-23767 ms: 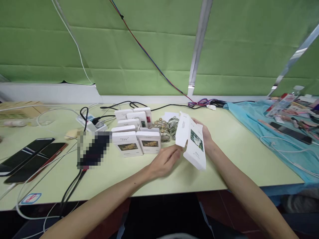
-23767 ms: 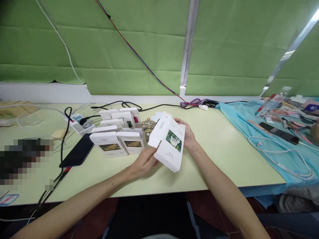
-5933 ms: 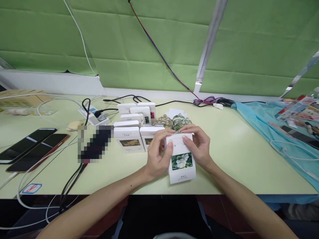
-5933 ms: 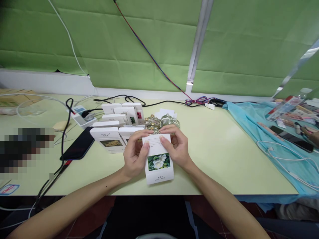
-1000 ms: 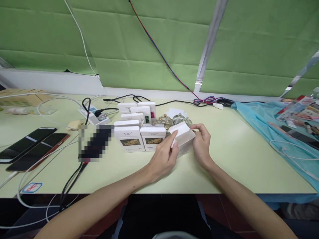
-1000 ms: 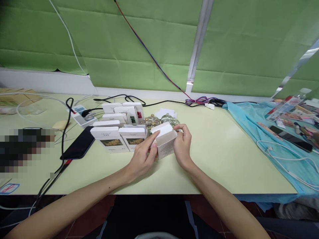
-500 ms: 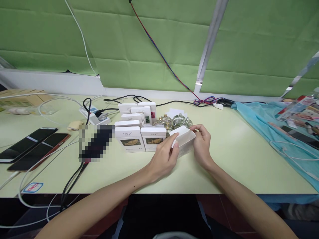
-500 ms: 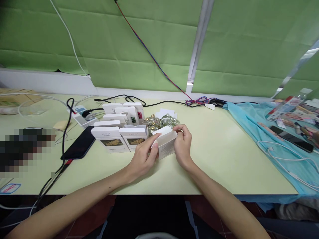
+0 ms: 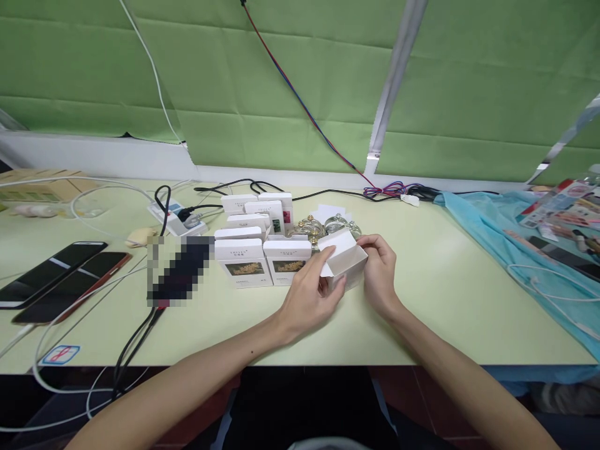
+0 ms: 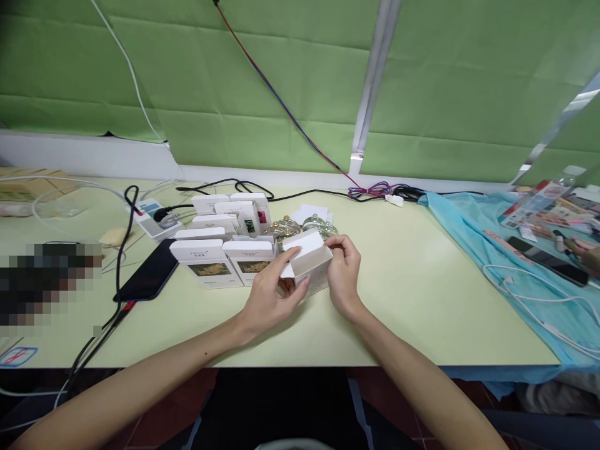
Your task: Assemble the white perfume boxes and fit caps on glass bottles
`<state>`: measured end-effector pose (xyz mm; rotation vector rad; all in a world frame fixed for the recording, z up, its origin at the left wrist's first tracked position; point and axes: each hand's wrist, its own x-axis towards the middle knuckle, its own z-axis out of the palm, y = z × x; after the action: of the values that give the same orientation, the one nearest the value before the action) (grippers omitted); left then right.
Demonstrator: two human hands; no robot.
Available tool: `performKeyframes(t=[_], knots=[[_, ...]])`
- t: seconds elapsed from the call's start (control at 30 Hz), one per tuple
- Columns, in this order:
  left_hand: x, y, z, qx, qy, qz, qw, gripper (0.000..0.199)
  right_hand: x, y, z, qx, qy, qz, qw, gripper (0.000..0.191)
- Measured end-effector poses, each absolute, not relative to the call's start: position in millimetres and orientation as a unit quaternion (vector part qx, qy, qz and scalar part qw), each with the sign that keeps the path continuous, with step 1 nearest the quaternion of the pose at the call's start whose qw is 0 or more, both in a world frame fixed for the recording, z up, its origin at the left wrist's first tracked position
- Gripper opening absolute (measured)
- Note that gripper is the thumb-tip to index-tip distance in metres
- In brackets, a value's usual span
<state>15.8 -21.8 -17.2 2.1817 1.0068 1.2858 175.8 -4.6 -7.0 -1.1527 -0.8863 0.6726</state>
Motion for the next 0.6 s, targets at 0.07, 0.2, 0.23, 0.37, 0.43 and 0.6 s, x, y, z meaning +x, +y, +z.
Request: performKeyframes(t=[0.07, 0.2, 0.23, 0.37, 0.43, 0.6], knots=[[15.8, -20.4, -18.7, 0.787, 0.354, 0.469, 0.187, 0.052, 176.0, -4.4, -7.1, -0.514, -0.398, 0.297, 0.700, 0.013], [15.3, -18.5, -21.2, 0.790, 0.345, 0.482, 0.155, 0.051, 175.4, -5.0, -5.3, -0.511, -0.390, 0.297, 0.706, 0.012], [15.2, -18.3, -21.5, 0.791, 0.345, 0.483, 0.150, 0.051, 175.2, -5.1, -4.7, -0.510, -0.387, 0.297, 0.708, 0.012], [15.0, -17.8, -21.5, 0.796, 0.337, 0.487, 0.128, 0.048, 174.9, -5.1, -3.2, -0.511, -0.382, 0.288, 0.714, 0.011], [14.9, -18.1, -21.0, 0.800, 0.327, 0.492, 0.110, 0.045, 174.8, -5.1, -3.0, -0.514, -0.383, 0.283, 0.714, 0.011], [13.3, -19.6, -22.1, 0.813, 0.308, 0.491, 0.056, 0.045, 173.6, -4.9, -2.5, -0.512, -0.389, 0.258, 0.721, 0.012]])
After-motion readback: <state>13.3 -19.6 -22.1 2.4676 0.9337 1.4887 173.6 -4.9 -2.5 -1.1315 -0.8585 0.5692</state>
